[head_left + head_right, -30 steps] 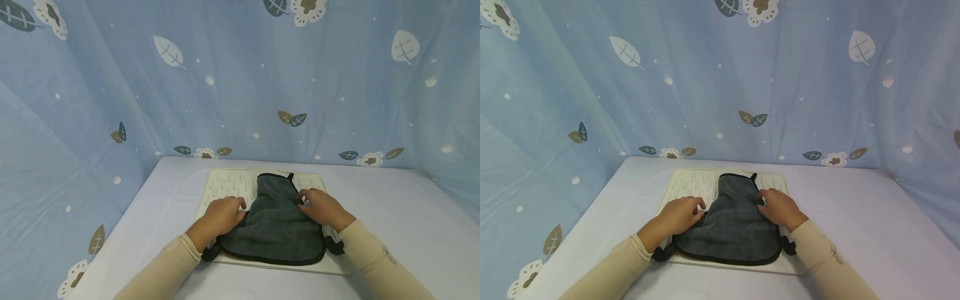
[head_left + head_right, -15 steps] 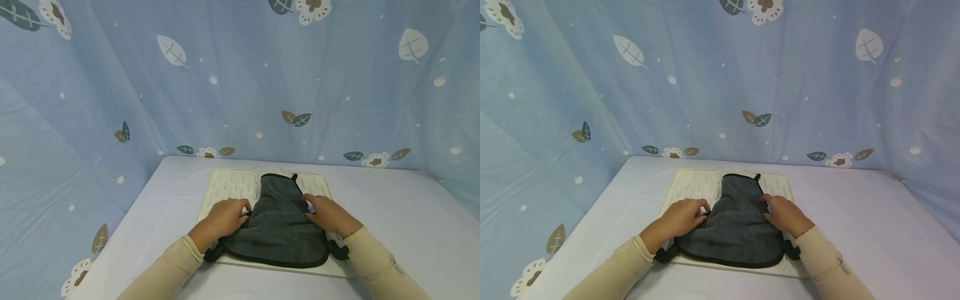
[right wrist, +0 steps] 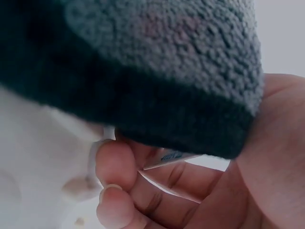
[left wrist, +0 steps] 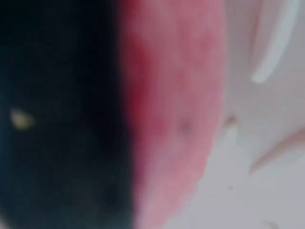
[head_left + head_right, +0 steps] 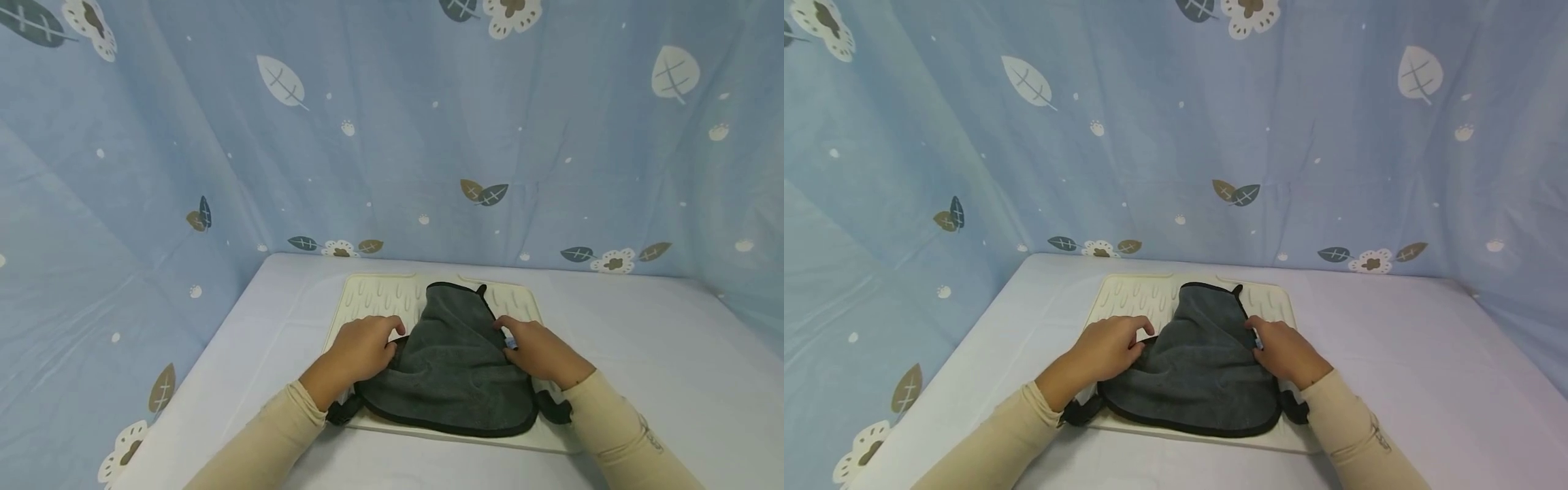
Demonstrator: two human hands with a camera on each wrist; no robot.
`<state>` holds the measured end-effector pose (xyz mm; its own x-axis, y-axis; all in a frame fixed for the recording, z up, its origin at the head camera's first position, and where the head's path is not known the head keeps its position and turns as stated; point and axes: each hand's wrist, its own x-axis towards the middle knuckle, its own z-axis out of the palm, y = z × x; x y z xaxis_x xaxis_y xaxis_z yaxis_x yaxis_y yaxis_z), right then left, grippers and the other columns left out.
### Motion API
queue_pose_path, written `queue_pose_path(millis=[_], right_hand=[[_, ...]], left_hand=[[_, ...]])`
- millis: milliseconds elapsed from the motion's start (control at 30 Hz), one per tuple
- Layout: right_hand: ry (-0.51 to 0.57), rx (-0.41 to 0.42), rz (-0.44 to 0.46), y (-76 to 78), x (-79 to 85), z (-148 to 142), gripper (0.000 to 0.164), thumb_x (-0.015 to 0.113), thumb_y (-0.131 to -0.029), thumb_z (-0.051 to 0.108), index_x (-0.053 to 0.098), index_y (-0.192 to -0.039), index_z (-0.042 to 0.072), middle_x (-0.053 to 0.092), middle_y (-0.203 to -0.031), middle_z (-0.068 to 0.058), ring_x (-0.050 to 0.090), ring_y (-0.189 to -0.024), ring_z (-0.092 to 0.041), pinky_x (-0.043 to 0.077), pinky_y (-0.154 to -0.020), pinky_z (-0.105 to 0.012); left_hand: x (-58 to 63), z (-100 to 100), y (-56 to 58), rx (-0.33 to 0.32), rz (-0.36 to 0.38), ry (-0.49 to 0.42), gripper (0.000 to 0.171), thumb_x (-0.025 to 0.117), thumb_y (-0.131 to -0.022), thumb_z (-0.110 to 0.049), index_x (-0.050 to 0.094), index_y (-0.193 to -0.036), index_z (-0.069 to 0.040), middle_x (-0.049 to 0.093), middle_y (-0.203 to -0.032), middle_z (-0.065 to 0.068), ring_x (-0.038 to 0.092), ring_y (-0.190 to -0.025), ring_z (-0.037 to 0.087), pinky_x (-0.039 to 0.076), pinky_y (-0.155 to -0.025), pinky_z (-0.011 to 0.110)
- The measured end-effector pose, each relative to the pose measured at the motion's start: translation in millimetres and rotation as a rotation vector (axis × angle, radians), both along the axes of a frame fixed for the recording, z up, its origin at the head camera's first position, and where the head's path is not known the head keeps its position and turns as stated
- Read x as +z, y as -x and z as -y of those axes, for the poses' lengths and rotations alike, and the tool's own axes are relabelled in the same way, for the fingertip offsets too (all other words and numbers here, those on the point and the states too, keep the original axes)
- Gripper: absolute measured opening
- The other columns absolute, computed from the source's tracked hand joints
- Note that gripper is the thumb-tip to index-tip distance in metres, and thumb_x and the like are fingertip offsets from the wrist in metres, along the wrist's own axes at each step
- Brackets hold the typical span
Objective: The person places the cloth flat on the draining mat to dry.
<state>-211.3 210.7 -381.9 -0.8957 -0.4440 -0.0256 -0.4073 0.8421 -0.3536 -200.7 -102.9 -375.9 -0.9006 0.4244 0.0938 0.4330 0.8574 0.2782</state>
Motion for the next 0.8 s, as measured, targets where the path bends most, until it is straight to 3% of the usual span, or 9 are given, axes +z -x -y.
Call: queue_pose_path(millis=[233, 433, 633, 800], right_hand=[[-0.028, -0.005, 0.026, -0.7, 0.9, -2, 0.044, 0.070, -0.091, 0.006, 0.056, -0.132, -0.001, 0.072, -0.097, -0.012, 0.051, -0.062, -0.009, 0.044, -0.061, -0.031], [-0.035, -0.004, 0.040, -2.5, 2.0, -2, 0.048, 0.071, -0.090, 0.007, 0.054, -0.135, -0.001, 0.069, -0.086, -0.006, 0.051, -0.061, -0.009, 0.044, -0.060, -0.029], [-0.013, -0.019, 0.047, -4.8, 5.0, -2, 0.046, 0.067, -0.089, 0.001, 0.055, -0.133, 0.002, 0.072, -0.098, -0.011, 0.054, -0.067, -0.010, 0.044, -0.060, -0.030], [-0.052, -0.031, 0.066, -7.1, 9.4, -6, 0.046, 0.067, -0.087, 0.002, 0.056, -0.132, 0.004, 0.066, -0.085, -0.003, 0.050, -0.064, -0.012, 0.041, -0.058, -0.031]], left_hand=[[11.9, 9, -0.5, 0.028, 0.027, -0.006, 0.028, 0.063, -0.093, -0.009, 0.069, -0.119, -0.017, 0.053, -0.062, -0.004, 0.036, -0.047, 0.010, 0.027, -0.044, 0.026], [19.4, 16, -0.4, 0.071, 0.073, 0.009, 0.031, 0.062, -0.092, -0.009, 0.067, -0.122, -0.017, 0.050, -0.057, -0.004, 0.039, -0.049, 0.012, 0.029, -0.046, 0.029], [21.7, 22, 0.4, 0.093, 0.096, 0.049, 0.033, 0.063, -0.091, -0.010, 0.066, -0.123, -0.018, 0.050, -0.058, -0.002, 0.039, -0.051, 0.013, 0.030, -0.047, 0.030], [23.2, 25, 2.4, 0.100, 0.117, 0.083, 0.034, 0.063, -0.092, -0.011, 0.064, -0.125, -0.019, 0.047, -0.057, -0.002, 0.036, -0.050, 0.013, 0.028, -0.049, 0.030]])
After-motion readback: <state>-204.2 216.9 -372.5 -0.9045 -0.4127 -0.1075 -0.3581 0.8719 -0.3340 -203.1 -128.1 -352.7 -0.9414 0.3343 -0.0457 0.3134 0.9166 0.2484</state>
